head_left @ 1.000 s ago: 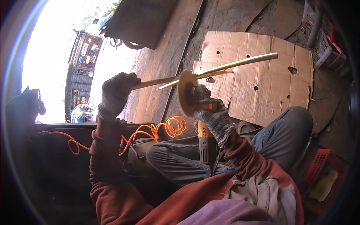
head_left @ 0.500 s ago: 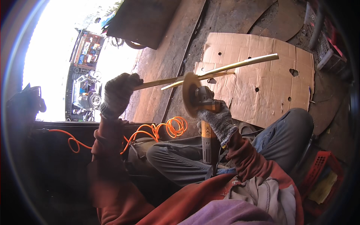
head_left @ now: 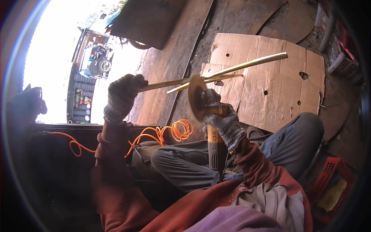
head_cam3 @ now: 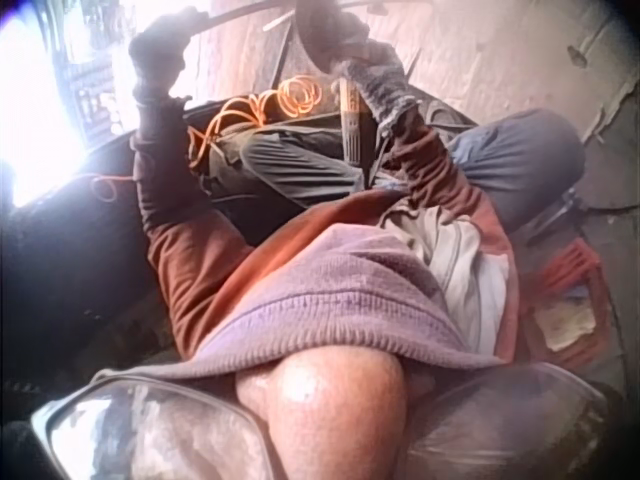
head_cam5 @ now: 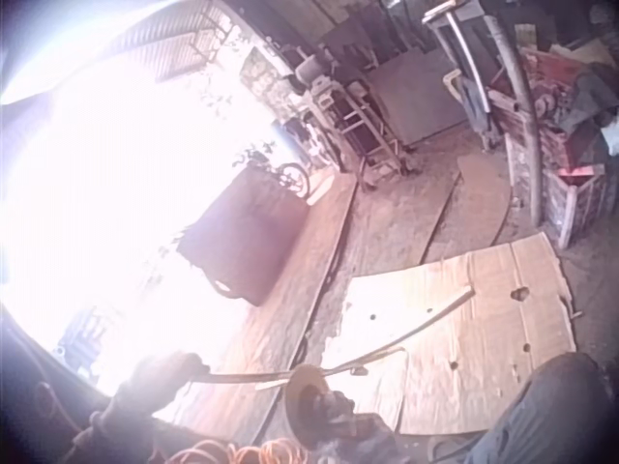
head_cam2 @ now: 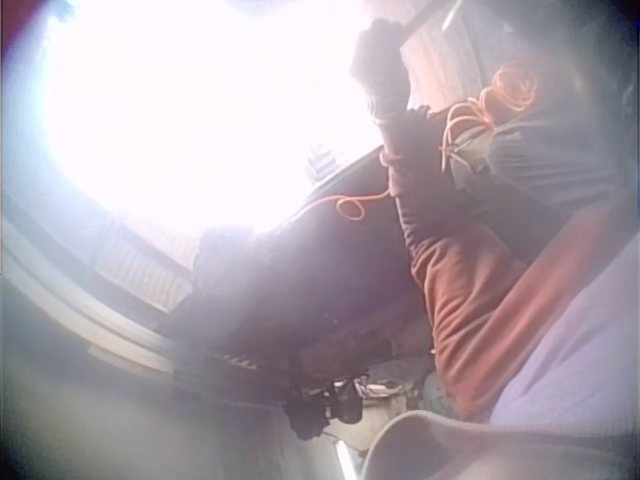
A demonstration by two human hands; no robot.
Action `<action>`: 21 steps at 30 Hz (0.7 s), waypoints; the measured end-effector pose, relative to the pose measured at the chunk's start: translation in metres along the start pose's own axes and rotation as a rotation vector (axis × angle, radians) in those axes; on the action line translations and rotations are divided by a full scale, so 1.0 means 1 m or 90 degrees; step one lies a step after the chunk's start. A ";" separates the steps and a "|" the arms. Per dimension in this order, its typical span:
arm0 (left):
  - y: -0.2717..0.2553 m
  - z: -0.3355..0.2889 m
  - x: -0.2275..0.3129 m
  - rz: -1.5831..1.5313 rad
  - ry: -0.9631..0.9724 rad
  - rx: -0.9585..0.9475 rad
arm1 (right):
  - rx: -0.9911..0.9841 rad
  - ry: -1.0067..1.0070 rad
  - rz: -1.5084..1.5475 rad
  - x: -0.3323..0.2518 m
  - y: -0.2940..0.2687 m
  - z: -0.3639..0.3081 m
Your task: The person uses an angle grinder to smooth the ends and joints of a gold-colored metal frame while sitting on the floor, holding the frame with one gloved hand and the grinder with the other.
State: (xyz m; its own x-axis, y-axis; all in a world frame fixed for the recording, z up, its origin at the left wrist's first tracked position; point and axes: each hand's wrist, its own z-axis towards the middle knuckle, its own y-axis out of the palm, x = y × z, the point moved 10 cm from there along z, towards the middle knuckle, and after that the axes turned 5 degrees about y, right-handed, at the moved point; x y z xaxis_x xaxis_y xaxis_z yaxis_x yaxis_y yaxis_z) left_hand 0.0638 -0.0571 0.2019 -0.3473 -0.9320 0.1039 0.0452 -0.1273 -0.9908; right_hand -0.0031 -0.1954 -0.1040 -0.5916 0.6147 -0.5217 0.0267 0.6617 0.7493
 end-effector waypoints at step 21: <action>0.008 0.006 0.021 0.348 0.239 -0.052 | 0.058 -0.036 -0.010 0.003 -0.017 0.012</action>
State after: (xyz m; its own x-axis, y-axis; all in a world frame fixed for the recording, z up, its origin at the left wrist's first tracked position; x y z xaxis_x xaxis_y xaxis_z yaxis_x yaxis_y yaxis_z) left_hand 0.0621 -0.0794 0.1966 -0.5977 -0.6716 -0.4378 0.2419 0.3695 -0.8972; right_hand 0.0042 -0.2003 -0.1230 -0.5464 0.6252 -0.5572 0.0925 0.7063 0.7018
